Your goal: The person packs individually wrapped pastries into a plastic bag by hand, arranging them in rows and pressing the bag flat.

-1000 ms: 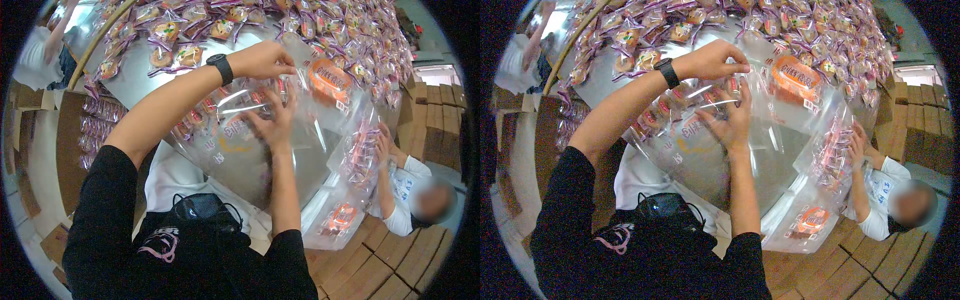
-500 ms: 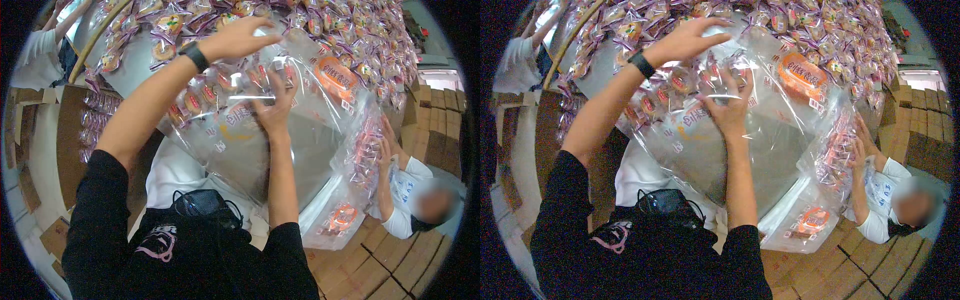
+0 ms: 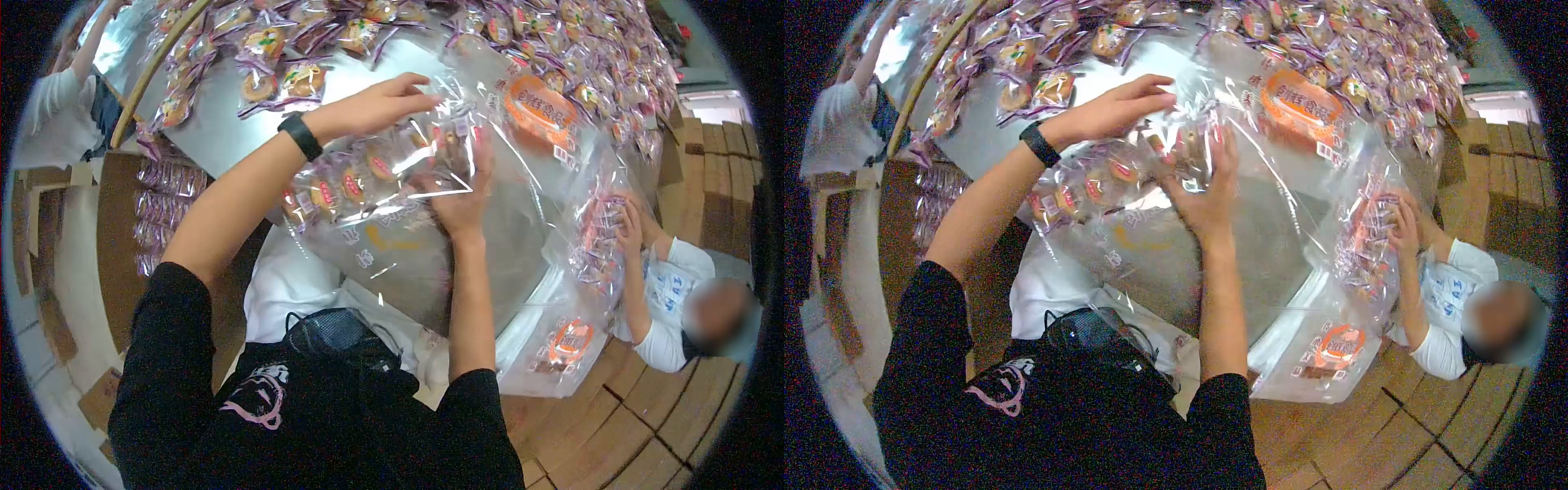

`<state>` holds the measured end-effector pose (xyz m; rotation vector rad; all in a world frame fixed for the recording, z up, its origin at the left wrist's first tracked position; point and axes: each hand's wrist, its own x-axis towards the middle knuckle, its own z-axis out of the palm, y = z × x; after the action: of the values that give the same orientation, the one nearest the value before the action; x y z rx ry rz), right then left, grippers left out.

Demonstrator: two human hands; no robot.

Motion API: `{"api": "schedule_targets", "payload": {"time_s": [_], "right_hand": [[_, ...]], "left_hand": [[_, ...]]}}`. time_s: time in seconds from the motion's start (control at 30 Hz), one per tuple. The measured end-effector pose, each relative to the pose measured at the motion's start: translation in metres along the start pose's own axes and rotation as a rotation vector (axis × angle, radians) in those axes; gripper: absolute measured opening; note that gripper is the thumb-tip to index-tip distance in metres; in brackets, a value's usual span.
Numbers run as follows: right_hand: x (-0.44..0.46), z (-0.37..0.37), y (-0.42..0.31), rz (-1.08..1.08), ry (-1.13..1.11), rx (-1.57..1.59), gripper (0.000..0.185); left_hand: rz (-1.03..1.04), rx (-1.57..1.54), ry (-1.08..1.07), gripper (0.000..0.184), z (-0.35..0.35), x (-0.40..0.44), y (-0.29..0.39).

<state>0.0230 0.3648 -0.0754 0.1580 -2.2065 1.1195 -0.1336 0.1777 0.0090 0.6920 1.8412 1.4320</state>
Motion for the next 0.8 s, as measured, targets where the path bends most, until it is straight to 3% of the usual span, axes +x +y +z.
{"api": "schedule_targets", "payload": {"time_s": [0.03,0.1,0.2,0.27,0.37,0.4,0.5,0.6,0.7,0.8], "right_hand": [[0.003,-0.001,-0.007,0.032,-0.016,0.016,0.107],[0.01,-0.004,-0.023,0.101,-0.052,0.058,0.11],[0.008,-0.008,-0.017,0.295,-0.034,0.229,0.083],[0.013,-0.005,-0.007,0.503,0.04,0.47,0.06],[0.033,-0.009,-0.022,0.237,0.049,-0.118,0.044],[0.036,-0.005,-0.024,0.227,0.101,-0.101,0.037],[0.032,-0.002,-0.02,0.38,0.042,-0.101,0.042],[0.027,0.004,-0.014,0.376,0.16,0.02,0.04],[0.034,0.007,-0.01,0.305,0.11,-0.234,0.043],[0.05,0.004,-0.026,0.343,0.034,-0.182,0.047]], "left_hand": [[0.069,0.037,0.107,0.072,0.001,0.003,-0.01],[-0.019,0.023,0.072,0.07,-0.007,0.004,-0.012],[0.066,0.051,0.079,0.068,0.001,-0.001,-0.006],[-0.012,0.04,-0.019,0.068,-0.004,0.0,0.004],[0.014,0.043,-0.06,0.068,-0.006,0.007,0.001],[0.034,0.049,-0.06,0.068,-0.004,0.006,0.001],[0.079,0.129,0.033,0.073,-0.001,0.01,-0.009],[0.109,0.149,0.14,0.081,-0.012,0.013,-0.007],[-0.001,-0.021,0.093,0.084,-0.021,0.017,-0.016],[-0.029,0.064,0.017,0.084,-0.013,0.019,-0.011]]}}
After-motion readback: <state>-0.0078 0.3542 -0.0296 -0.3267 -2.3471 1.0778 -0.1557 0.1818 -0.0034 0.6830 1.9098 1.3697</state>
